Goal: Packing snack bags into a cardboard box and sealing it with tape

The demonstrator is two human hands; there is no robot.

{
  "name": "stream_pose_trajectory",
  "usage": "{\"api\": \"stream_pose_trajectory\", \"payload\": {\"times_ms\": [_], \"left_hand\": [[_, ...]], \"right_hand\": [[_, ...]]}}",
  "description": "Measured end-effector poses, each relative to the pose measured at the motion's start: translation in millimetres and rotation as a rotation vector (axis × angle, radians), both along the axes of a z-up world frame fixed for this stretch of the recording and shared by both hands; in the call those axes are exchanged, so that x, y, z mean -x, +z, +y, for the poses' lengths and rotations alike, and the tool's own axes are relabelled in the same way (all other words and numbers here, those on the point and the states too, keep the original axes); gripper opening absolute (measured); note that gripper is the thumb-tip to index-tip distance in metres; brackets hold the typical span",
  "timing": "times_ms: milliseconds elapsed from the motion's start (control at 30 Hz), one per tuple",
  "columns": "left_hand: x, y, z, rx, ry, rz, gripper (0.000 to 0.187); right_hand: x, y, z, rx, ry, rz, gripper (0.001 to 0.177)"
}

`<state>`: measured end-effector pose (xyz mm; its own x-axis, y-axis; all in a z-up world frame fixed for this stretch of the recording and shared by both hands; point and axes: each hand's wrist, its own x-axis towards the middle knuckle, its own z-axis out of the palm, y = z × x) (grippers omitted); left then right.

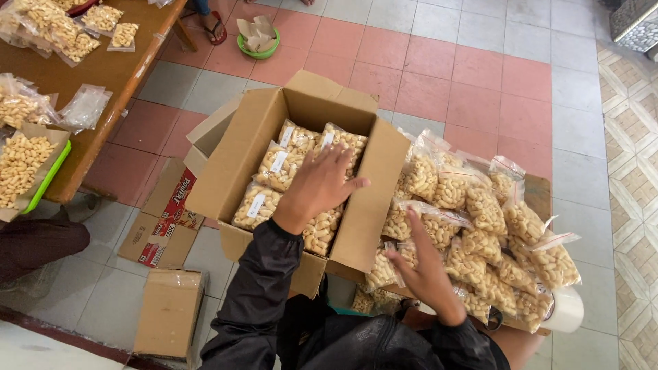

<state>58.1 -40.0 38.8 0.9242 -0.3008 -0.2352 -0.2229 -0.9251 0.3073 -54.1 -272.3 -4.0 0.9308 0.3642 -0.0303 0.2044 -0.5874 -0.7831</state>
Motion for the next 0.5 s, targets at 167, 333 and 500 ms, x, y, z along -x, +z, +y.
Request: {"api": "stream_pose_trajectory", "payload": {"times_ms": [167, 333, 500], "left_hand": [[-7.7, -12.2, -6.8, -0.027, -0.044, -0.154, 0.079], [-12.9, -12.8, -28.4, -0.13, 0.003, 0.046, 0.089], [-8.8, -21.7, -28.7, -0.116, 0.208, 0.16, 0.097]], "right_hand": [[4.8, -31.6, -65.7, -0.026, -0.277, -0.216, 0.068], [14.6, -32.1, -110.1, -0.031, -0.482, -0.299, 0.05], [17.8, -23.2, -123.6, -0.048, -0.587, -0.243, 0.039]]}}
